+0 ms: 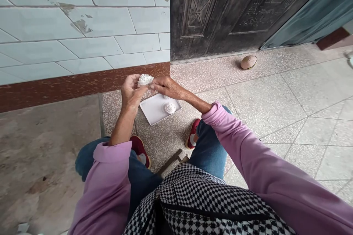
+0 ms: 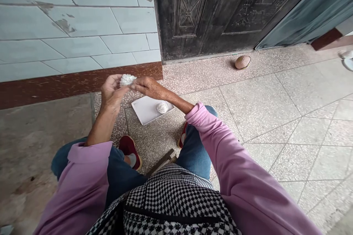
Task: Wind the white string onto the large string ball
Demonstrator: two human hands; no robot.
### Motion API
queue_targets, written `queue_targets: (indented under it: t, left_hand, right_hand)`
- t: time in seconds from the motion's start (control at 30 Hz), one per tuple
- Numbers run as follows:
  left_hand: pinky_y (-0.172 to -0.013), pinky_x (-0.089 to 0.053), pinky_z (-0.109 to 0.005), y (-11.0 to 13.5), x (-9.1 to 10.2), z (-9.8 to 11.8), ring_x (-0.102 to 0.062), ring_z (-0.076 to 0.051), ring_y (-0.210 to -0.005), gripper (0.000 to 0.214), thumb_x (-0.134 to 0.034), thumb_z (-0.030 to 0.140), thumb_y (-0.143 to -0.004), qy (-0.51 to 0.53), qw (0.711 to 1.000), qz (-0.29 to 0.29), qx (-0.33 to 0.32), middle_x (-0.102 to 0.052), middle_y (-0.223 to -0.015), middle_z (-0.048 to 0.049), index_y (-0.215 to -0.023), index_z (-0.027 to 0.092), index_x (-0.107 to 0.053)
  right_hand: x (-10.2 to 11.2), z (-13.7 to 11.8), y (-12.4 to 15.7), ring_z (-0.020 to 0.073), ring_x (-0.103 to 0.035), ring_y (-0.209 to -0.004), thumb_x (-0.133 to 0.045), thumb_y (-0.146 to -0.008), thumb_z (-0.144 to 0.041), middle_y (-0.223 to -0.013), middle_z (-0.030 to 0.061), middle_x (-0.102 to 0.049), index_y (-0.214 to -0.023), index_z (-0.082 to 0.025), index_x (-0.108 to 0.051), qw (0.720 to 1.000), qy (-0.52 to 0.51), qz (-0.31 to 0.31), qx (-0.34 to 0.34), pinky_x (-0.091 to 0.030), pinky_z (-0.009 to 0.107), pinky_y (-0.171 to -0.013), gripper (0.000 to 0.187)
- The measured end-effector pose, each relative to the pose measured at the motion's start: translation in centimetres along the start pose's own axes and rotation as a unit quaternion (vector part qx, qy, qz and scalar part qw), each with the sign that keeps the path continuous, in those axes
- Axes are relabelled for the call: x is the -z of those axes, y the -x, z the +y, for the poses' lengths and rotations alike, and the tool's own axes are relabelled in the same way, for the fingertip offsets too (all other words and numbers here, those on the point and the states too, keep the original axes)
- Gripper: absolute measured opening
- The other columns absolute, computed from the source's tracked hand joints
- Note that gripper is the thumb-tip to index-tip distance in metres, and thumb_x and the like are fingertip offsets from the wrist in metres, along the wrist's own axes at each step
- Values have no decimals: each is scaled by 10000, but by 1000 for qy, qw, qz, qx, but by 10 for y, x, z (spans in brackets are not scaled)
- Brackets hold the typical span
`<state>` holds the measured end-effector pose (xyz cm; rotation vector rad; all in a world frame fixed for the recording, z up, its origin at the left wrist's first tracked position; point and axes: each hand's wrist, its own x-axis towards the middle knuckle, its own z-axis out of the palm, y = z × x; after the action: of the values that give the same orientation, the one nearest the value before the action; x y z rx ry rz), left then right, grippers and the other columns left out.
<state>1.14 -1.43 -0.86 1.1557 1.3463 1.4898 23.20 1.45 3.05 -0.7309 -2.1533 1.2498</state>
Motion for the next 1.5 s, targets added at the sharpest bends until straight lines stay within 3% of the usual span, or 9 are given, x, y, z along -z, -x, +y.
queue_targets:
  t: [0.13,0.23,0.37,0.67,0.87,1.0,1.1,1.3,1.5]
  left_hand:
    - [-979,-701,-440,10,-2,12,-841,-317,-1069,516,-1062,295,-722,-60,993,-103,15,-902,-1150,-77,-1175,234,-825]
    - [-973,-718,-445,18,-5,22,-845,-322,-1085,561,-1077,331,-723,41,981,-187,40,-923,-1207,-104,-1232,228,-865]
    - [-974,-749,-420,25,-7,29,-864,-307,-1112,594,-1141,308,-716,159,962,-214,51,-926,-1238,-99,-1244,250,-874]
    - [-807,-736,-327,13,-10,21,-863,-278,-1063,672,-1253,475,-676,237,966,-85,59,-918,-1254,-114,-1140,257,-820]
    - [-792,-674,-325,2,-3,6,-809,-250,-954,758,-1252,500,-566,136,990,27,18,-872,-1054,-49,-1054,263,-722]
    - [-752,-614,-320,0,-2,0,-765,-231,-868,744,-1229,471,-621,49,998,35,-7,-813,-971,-18,-1058,273,-660]
    - [-716,-573,-303,2,-3,2,-745,-218,-826,735,-1217,504,-712,-20,1000,-5,-14,-751,-925,8,-1078,285,-619]
    - [-688,-579,-312,16,-5,25,-731,-217,-792,642,-1135,555,-768,-2,985,-172,29,-783,-936,-16,-1116,274,-675]
    - [-691,-586,-332,24,-1,44,-745,-231,-819,586,-1139,570,-791,29,954,-285,89,-830,-999,-69,-1138,242,-801]
  right_hand:
    - [25,-1,-4,194,-563,-878,-731,-1377,-487,-909,15,-655,-945,-225,-671,996,-4,84,-25,-498,325,-870,509]
    - [34,-5,-4,186,-527,-844,-706,-1363,-272,-868,6,-634,-880,-251,-601,989,-10,134,-67,-486,330,-854,495]
    - [29,-10,-2,169,-488,-834,-665,-1342,-148,-793,-22,-556,-836,-259,-537,984,-21,141,-108,-444,317,-812,534]
    - [4,6,-3,180,-540,-875,-619,-1310,-58,-877,-29,-590,-935,-200,-631,997,4,62,-50,-425,309,-879,401]
    - [-4,0,6,186,-575,-906,-672,-1349,-141,-920,-7,-648,-996,-168,-700,998,26,-28,-43,-427,321,-908,355]
    - [4,-6,5,171,-531,-870,-700,-1398,-310,-894,-20,-613,-960,-171,-692,1000,3,-1,-23,-409,317,-870,459]
    - [15,-12,4,173,-467,-838,-756,-1379,-403,-852,-34,-531,-909,-221,-614,998,-2,53,-39,-405,318,-827,524]
    - [32,-26,3,196,-444,-833,-811,-1292,-293,-807,-18,-472,-848,-269,-527,989,15,123,-81,-428,325,-774,527]
    - [30,-31,2,200,-386,-807,-949,-1237,-604,-756,-38,-423,-831,-291,-511,988,-32,119,-93,-381,327,-687,674]
